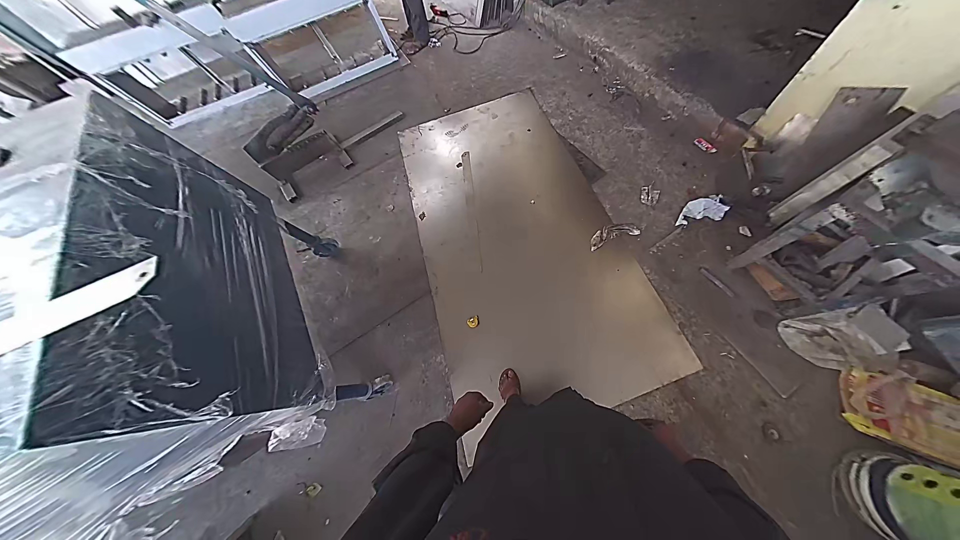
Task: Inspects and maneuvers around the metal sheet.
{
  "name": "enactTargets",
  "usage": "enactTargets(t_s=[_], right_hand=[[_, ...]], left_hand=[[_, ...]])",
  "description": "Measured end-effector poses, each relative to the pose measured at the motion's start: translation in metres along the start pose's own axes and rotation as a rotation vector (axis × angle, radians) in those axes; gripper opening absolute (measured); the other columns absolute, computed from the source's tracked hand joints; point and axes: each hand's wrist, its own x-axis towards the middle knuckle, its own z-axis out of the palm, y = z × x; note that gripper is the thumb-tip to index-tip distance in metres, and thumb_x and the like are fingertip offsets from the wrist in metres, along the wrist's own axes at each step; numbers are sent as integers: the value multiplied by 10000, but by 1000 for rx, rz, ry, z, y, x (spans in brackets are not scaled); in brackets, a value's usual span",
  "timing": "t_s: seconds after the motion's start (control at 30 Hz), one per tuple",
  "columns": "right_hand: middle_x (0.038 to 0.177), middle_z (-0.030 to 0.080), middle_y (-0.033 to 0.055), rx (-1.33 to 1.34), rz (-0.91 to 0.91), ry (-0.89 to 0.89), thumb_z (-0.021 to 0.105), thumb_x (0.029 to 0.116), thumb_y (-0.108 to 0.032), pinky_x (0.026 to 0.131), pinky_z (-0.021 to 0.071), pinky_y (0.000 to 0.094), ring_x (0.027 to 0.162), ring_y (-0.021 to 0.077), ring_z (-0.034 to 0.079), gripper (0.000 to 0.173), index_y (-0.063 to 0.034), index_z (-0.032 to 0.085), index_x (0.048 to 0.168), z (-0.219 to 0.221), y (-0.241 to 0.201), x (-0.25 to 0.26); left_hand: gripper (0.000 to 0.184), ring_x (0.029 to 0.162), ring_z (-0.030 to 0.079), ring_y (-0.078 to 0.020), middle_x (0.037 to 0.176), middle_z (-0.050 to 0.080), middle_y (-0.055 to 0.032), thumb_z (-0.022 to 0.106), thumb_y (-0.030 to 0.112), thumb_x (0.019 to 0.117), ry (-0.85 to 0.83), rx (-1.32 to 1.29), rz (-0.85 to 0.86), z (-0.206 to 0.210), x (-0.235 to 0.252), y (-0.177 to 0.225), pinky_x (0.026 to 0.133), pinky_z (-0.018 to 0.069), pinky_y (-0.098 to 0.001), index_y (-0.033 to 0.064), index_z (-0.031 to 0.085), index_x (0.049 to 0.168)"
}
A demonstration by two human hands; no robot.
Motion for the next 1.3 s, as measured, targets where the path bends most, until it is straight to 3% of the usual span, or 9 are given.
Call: enactTargets(t_s=[0.23, 0.47, 0.67, 1.3], right_hand=[[1240, 723, 167, 5, 7, -6, 489, 1085, -413, 1060, 474, 579, 1208, 334, 661, 426, -107, 728, 1261, 10, 12, 10], [1279, 699, 185, 11, 20, -31, 476, 1098, -387, 1079, 451, 565, 1242, 341, 636, 424, -88, 699, 1300, -2, -10, -21], [1261, 708, 177, 25, 7, -36, 473, 1098, -384, 1073, 465, 560, 1222, 329, 650, 423, -88, 703, 1294, 8, 5, -4], [1276, 698, 193, 4, 24, -61, 479, 1099, -366, 1078, 452, 564, 1239, 352, 635, 414, -80, 692, 1310, -2, -14, -13]], left_hand=[[453, 1036, 699, -319, 1112, 721, -204, 523, 389, 1072, -22, 8, -12, -1, -6, 3, 982, 520, -533, -10, 702, 1191], [434, 1031, 697, -325, 1106, 717, -212, 536, 362, 1070, -5, -23, 8, 3, -9, 3, 982, 520, -533, -19, 694, 1205], [437, 1039, 694, -317, 1117, 714, -211, 524, 362, 1077, -27, -19, 1, 8, -10, 0, 993, 514, -521, -19, 689, 1214], [448, 1063, 693, -318, 1133, 713, -213, 512, 370, 1081, -41, 8, -22, 9, -7, 0, 1007, 506, -528, -19, 687, 1217]])
